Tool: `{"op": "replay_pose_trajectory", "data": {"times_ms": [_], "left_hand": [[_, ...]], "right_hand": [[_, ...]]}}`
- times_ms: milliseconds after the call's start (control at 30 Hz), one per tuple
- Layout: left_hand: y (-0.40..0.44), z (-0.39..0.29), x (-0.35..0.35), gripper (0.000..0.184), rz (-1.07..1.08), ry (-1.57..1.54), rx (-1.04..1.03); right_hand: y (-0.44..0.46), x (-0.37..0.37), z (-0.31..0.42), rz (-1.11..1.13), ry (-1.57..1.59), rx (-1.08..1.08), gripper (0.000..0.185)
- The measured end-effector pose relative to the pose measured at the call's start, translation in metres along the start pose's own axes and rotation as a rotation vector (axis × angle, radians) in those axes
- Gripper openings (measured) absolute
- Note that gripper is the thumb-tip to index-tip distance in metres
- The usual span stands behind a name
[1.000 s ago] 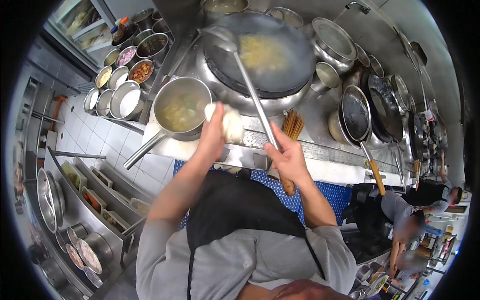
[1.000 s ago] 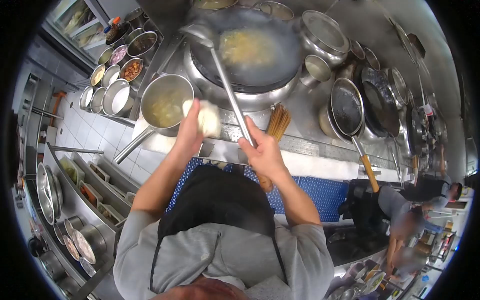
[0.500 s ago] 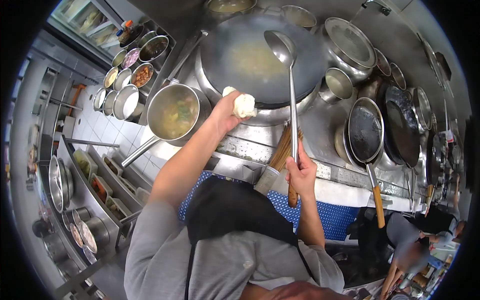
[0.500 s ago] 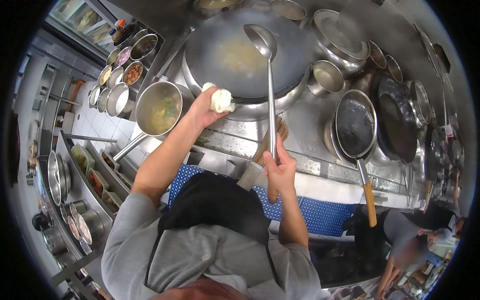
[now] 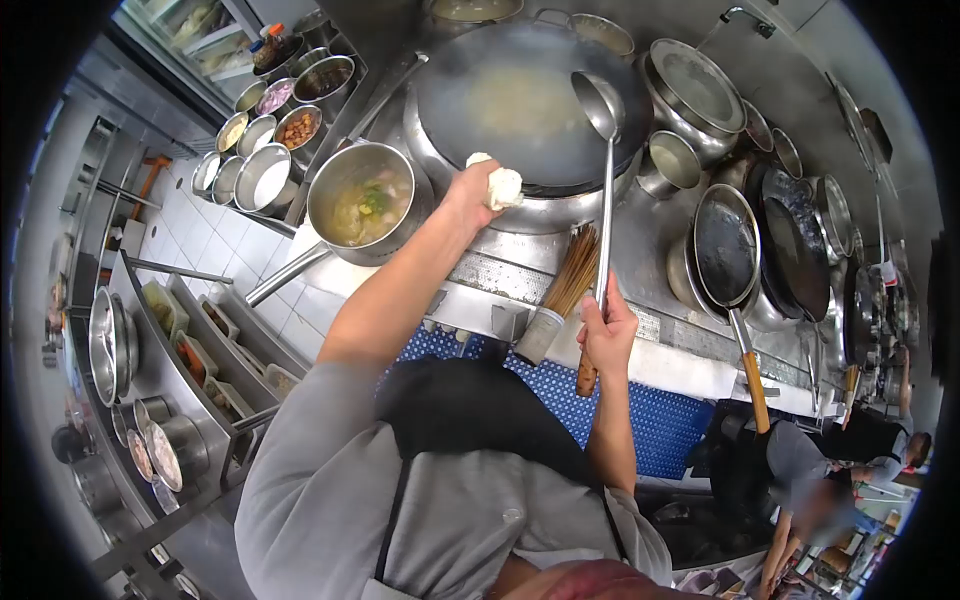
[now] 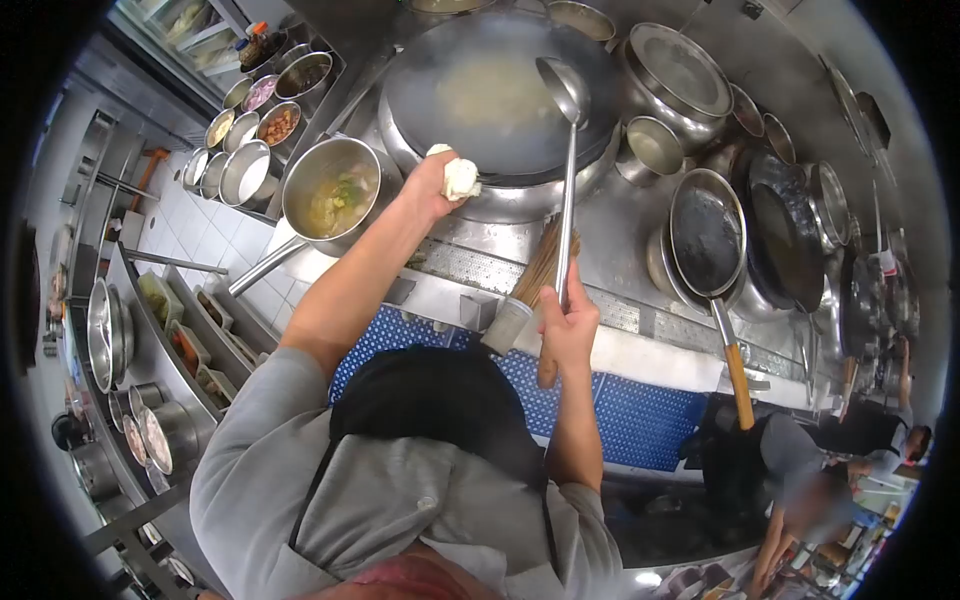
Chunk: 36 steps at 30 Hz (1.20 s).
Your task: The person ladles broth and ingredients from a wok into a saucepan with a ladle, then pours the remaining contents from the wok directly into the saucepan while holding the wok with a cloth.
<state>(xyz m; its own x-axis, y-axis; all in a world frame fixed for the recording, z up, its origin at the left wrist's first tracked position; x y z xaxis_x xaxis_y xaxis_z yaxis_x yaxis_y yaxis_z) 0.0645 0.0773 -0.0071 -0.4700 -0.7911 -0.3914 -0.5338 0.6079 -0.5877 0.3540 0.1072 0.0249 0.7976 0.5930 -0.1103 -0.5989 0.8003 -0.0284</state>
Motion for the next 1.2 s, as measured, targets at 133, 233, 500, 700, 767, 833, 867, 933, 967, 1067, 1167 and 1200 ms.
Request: {"op": "replay_pose_trajectory", "data": {"times_ms": [133, 233, 500, 700, 767, 833, 867, 933, 967, 1067, 1167, 1200], "left_hand": [[-0.014, 0.01, 0.002, 0.007, 0.034, -0.089, -0.052], [-0.032, 0.013, 0.003, 0.004, 0.086, -0.145, -0.079], [-0.089, 0.013, 0.021, 0.003, 0.151, -0.063, 0.01], [-0.124, 0.023, 0.039, 0.004, 0.207, -0.071, 0.039], [-0.14, 0.025, 0.046, 0.003, 0.21, -0.087, 0.044], [-0.146, 0.029, 0.053, 0.006, 0.219, -0.115, 0.043], [-0.145, 0.034, 0.057, 0.005, 0.245, -0.125, 0.039], [-0.15, 0.038, 0.063, 0.004, 0.274, -0.153, 0.012], [-0.154, 0.04, 0.065, 0.004, 0.286, -0.17, -0.001], [-0.164, 0.045, 0.071, 0.002, 0.295, -0.204, -0.042], [-0.172, 0.044, 0.077, 0.003, 0.308, -0.229, -0.086], [-0.173, 0.044, 0.08, 0.006, 0.315, -0.238, -0.086]], "right_hand": [[-0.016, 0.0, 0.005, -0.075, -0.026, -0.014, 0.054], [-0.032, -0.004, 0.014, -0.128, -0.032, -0.026, 0.055], [-0.086, -0.021, 0.06, -0.22, -0.13, -0.022, 0.052], [-0.122, -0.037, 0.078, -0.258, -0.195, 0.014, 0.052], [-0.131, -0.038, 0.078, -0.264, -0.216, 0.032, 0.052], [-0.139, -0.041, 0.081, -0.268, -0.219, 0.041, 0.053], [-0.144, -0.043, 0.083, -0.253, -0.229, 0.044, 0.052], [-0.153, -0.049, 0.089, -0.263, -0.231, 0.042, 0.052], [-0.157, -0.052, 0.09, -0.265, -0.234, 0.04, 0.052], [-0.167, -0.054, 0.09, -0.276, -0.216, 0.052, 0.053], [-0.173, -0.057, 0.093, -0.273, -0.214, 0.055, 0.052], [-0.176, -0.059, 0.095, -0.272, -0.213, 0.055, 0.052]]}}
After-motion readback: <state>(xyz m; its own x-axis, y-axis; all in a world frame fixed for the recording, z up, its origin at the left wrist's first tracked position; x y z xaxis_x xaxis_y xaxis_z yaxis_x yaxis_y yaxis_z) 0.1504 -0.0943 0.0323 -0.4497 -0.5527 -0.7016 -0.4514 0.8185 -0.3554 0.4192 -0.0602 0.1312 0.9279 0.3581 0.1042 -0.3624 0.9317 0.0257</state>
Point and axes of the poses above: each hand's wrist, its own y-axis towards the middle knuckle, its own x-axis out of the back of the hand, z = x × y, the point moved 3 cm from there along y, towards the middle knuckle, and after that the axes turned 14 degrees about y, right-handed, at the moved point
